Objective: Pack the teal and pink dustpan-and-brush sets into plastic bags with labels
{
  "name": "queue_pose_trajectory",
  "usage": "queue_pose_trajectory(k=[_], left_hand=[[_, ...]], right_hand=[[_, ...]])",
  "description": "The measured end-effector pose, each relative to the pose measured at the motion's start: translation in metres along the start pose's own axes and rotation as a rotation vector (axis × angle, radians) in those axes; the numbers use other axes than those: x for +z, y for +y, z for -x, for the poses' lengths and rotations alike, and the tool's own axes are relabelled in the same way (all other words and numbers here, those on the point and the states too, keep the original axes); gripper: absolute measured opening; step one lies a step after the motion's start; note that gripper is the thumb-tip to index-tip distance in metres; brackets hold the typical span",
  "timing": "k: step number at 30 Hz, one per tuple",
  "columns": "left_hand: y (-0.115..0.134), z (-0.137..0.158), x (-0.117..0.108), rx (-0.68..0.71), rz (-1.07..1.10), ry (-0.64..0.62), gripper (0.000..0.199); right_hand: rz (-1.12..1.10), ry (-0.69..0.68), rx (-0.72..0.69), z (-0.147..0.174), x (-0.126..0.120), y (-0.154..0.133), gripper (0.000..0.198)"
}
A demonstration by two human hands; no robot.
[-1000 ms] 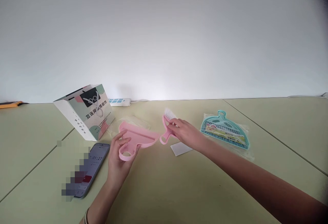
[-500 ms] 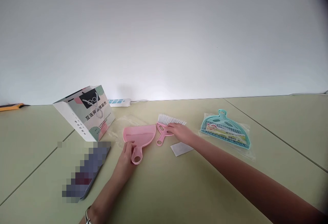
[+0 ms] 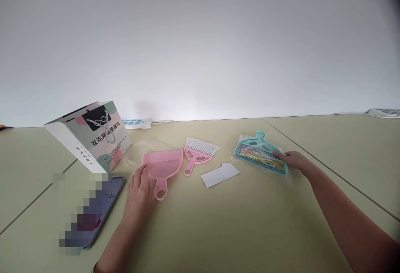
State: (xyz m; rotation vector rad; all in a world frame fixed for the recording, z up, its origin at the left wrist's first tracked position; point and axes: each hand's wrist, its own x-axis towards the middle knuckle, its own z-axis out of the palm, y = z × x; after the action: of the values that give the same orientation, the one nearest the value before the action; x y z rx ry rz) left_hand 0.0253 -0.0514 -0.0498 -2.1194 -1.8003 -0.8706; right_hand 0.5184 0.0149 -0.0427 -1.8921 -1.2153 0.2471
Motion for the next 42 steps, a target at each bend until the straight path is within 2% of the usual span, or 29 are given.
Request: queue_pose_trajectory(k=[3,5,7,9,11,13,14,16,18,19,20,24,25,27,28,30,33,36,39,41,42], left_hand=[[0.001,-0.003,-0.012,-0.013,0.088,0.17,0.037],[0.005,-0.004,-0.022,-0.034,0.167,0.253,0.032],[0.015,-0.008,-0.031,-0.057,0.289,0.263,0.028],[0.029,-0.015,-0.037,-0.103,0.484,0.147,0.026],[0.047,-0.026,-0.038,-0.21,0.749,-0.111,0.029],[0.064,-0.039,-0.037,-0.367,1.015,-0.387,0.048],[0.071,-0.044,-0.036,-0.439,1.129,-0.477,0.058],[0.079,-0.052,-0.032,-0.549,1.306,-0.541,0.071],[0.079,-0.055,-0.028,-0.6,1.412,-0.525,0.07],[0.076,-0.053,-0.025,-0.612,1.438,-0.505,0.065],[0.073,-0.051,-0.023,-0.625,1.447,-0.478,0.057],[0.064,-0.042,-0.015,-0.719,1.428,-0.291,0.037],[0.064,-0.041,-0.014,-0.732,1.432,-0.246,0.036],[0.065,-0.041,-0.012,-0.726,1.453,-0.177,0.037],[0.066,-0.041,-0.012,-0.714,1.461,-0.146,0.037],[0.069,-0.04,-0.01,-0.688,1.456,-0.07,0.035],[0.072,-0.035,-0.009,-0.656,1.416,0.028,0.035],[0.076,-0.029,-0.011,-0.591,1.35,-0.018,0.039],[0.075,-0.034,-0.016,-0.529,1.274,-0.078,0.041],[0.064,-0.049,-0.018,-0.517,1.257,-0.058,0.037],[0.054,-0.059,-0.018,-0.521,1.247,0.001,0.036]], right_hand=[[-0.11,-0.174,0.211,0.003,0.002,-0.016,0.033],[-0.198,-0.211,0.282,0.007,0.003,-0.034,0.029],[-0.285,-0.246,0.297,0.014,0.004,-0.056,0.024],[-0.367,-0.323,0.264,0.025,0.007,-0.08,0.023],[-0.428,-0.443,0.21,0.04,0.014,-0.106,0.025],[-0.453,-0.579,0.157,0.058,0.026,-0.13,0.031],[-0.456,-0.693,0.112,0.068,0.032,-0.141,0.034],[-0.443,-0.848,0.048,0.085,0.042,-0.158,0.037],[-0.414,-0.927,0.015,0.099,0.048,-0.168,0.039],[-0.396,-0.916,0.001,0.106,0.048,-0.171,0.039],[-0.38,-0.845,-0.025,0.112,0.047,-0.173,0.039],[-0.398,-0.216,-0.242,0.146,0.034,-0.166,0.028],[-0.423,-0.179,-0.283,0.156,0.032,-0.162,0.024],[-0.465,-0.36,-0.288,0.175,0.033,-0.157,0.024],[-0.51,-0.465,-0.23,0.183,0.036,-0.155,0.024],[-0.66,-0.579,-0.06,0.191,0.045,-0.154,0.028],[-0.938,-0.562,0.199,0.192,0.058,-0.159,0.039],[-1.144,-0.538,0.406,0.19,0.067,-0.165,0.047],[-1.252,-0.491,0.503,0.19,0.071,-0.165,0.051],[-1.271,-0.459,0.519,0.189,0.07,-0.16,0.051],[-1.265,-0.456,0.526,0.187,0.069,-0.156,0.051]])
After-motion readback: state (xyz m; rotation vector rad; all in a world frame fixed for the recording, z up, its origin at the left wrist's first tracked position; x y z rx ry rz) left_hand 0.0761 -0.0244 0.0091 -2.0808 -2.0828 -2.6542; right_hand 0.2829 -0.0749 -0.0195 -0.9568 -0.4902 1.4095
